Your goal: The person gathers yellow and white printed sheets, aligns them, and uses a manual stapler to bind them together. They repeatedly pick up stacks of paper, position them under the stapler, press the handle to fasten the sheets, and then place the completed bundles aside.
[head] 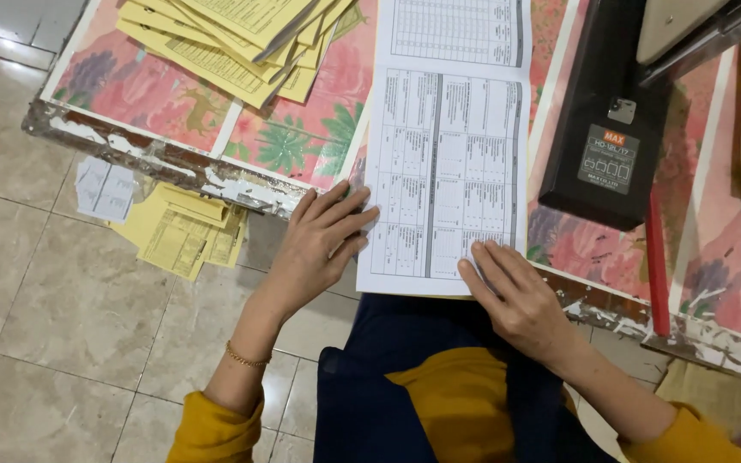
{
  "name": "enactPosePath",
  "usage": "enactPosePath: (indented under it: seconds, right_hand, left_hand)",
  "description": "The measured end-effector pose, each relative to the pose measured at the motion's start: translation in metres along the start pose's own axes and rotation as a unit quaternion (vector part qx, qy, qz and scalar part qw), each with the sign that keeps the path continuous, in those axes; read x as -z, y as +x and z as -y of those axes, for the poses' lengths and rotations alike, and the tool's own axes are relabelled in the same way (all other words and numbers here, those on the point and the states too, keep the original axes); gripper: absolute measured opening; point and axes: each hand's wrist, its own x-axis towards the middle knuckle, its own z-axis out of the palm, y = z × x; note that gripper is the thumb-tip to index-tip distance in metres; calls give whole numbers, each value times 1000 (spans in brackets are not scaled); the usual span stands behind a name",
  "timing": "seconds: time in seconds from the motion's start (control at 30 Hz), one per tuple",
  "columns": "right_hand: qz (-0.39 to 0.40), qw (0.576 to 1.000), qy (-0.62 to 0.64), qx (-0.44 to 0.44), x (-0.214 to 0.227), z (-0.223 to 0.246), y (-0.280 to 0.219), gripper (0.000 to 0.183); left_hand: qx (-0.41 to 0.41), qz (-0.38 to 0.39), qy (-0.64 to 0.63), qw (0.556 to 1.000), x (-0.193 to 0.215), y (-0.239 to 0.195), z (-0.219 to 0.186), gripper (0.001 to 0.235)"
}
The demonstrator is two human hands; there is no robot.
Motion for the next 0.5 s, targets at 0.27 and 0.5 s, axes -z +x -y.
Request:
enactPosePath:
  seconds: [0.27, 0.5]
  right_hand:
    - [-34, 999, -3, -5, -4, 3, 0, 32]
    - [-30, 999, -15, 3, 1, 7, 5, 30]
  left_hand:
    - [-2, -3, 5, 1000, 1, 0, -1, 37]
    - [-4, 5, 16, 1000, 5, 0, -8, 36]
